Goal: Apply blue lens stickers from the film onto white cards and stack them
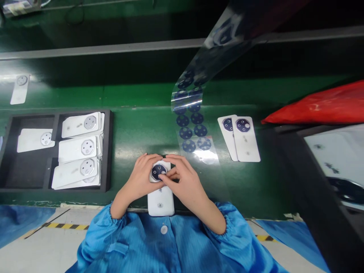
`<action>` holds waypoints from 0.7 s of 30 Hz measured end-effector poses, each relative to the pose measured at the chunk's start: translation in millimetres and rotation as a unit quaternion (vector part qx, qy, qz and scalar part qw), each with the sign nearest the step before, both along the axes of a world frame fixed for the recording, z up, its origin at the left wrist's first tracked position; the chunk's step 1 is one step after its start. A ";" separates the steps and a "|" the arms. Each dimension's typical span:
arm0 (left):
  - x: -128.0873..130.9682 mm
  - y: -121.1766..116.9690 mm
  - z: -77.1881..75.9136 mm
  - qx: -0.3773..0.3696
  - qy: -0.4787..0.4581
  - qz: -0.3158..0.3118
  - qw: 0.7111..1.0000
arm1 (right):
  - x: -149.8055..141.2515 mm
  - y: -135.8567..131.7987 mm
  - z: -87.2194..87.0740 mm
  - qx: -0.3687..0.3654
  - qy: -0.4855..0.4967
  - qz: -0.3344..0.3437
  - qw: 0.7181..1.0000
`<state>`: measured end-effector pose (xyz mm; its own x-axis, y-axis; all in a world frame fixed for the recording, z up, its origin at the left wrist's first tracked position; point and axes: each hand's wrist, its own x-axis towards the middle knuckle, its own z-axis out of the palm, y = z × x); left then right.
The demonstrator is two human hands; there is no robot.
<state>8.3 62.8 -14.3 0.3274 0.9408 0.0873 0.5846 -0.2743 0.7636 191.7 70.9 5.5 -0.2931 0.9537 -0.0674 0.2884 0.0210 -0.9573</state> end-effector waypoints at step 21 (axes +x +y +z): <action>-2.9 -0.9 -9.6 0.013 0.024 0.001 1.000 | -19.1 17.9 1.4 0.052 -0.330 0.063 0.941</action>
<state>5.4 61.9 -23.9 0.3297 0.9392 0.0956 0.6211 -0.2920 0.7273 172.6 88.8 6.9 -0.3320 0.9253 -0.1830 0.8074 0.1785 -0.5624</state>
